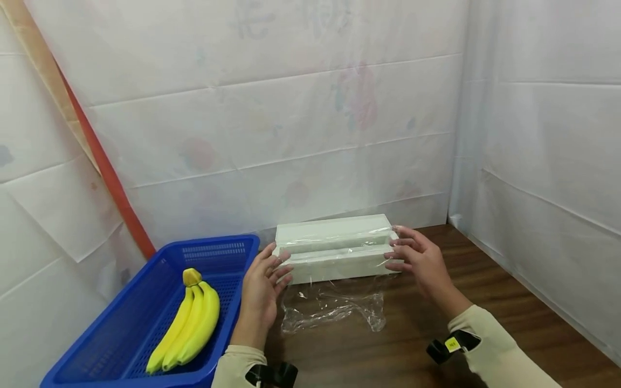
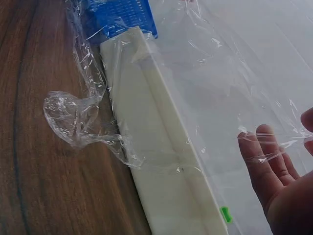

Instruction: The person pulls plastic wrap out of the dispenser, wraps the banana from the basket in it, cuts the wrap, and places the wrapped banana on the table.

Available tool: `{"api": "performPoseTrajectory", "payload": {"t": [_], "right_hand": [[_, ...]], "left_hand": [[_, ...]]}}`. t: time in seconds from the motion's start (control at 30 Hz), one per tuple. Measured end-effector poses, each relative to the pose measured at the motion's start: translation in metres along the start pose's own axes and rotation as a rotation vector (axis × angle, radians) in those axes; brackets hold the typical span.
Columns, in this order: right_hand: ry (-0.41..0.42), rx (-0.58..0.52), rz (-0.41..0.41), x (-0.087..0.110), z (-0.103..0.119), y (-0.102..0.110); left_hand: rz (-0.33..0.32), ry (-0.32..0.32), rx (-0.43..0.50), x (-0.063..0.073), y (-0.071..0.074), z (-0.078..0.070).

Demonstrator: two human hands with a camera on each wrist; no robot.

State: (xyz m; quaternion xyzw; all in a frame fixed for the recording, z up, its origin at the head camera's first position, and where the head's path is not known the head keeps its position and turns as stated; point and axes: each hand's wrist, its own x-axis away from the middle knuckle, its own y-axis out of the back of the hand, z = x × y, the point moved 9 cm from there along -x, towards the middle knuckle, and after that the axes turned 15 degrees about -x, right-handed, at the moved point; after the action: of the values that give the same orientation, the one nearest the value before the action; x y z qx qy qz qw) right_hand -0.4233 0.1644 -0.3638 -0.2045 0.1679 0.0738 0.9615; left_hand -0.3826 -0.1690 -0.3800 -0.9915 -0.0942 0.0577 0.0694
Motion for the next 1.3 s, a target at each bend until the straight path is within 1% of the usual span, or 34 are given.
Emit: {"api": "performPoseTrajectory", "payload": {"t": [0.07, 0.13, 0.23, 0.33, 0.47, 0.57, 0.63, 0.73, 0.83, 0.93, 1.07, 1.17, 1.3], "right_hand": [[-0.015, 0.018, -0.031, 0.001, -0.001, 0.004], [-0.033, 0.020, -0.041, 0.001, -0.002, 0.006], [-0.062, 0.030, -0.033, 0.002, -0.004, 0.008], [-0.092, 0.044, -0.025, 0.003, -0.009, 0.011], [-0.109, 0.055, -0.027, 0.003, -0.014, 0.015], [-0.119, 0.055, -0.032, 0.003, -0.018, 0.017], [-0.133, 0.060, -0.030, 0.003, -0.021, 0.017], [-0.146, 0.065, -0.032, 0.005, -0.023, 0.016], [-0.144, 0.079, -0.030, 0.007, -0.023, 0.016], [-0.144, 0.090, -0.031, 0.006, -0.024, 0.016], [-0.167, 0.090, -0.032, 0.006, -0.027, 0.015], [-0.186, 0.095, -0.032, 0.006, -0.029, 0.015], [-0.201, 0.098, -0.033, 0.007, -0.033, 0.014]], "left_hand": [[0.042, 0.014, 0.022, 0.001, -0.006, 0.003], [0.073, 0.026, 0.038, 0.003, -0.010, 0.006], [0.087, 0.035, 0.021, 0.006, -0.014, 0.010], [0.048, 0.051, -0.070, 0.009, -0.011, 0.017], [-0.013, 0.064, -0.222, 0.009, -0.004, 0.022], [-0.039, 0.058, -0.282, 0.008, -0.001, 0.023], [-0.068, 0.063, -0.305, 0.008, 0.003, 0.023], [-0.114, 0.079, -0.327, 0.010, 0.012, 0.023], [-0.150, 0.087, -0.329, 0.010, 0.019, 0.023], [-0.166, 0.083, -0.317, 0.008, 0.024, 0.021], [-0.178, 0.079, -0.302, 0.003, 0.032, 0.018], [-0.186, 0.085, -0.289, -0.001, 0.042, 0.015], [-0.204, 0.099, -0.274, -0.005, 0.059, 0.014]]}}
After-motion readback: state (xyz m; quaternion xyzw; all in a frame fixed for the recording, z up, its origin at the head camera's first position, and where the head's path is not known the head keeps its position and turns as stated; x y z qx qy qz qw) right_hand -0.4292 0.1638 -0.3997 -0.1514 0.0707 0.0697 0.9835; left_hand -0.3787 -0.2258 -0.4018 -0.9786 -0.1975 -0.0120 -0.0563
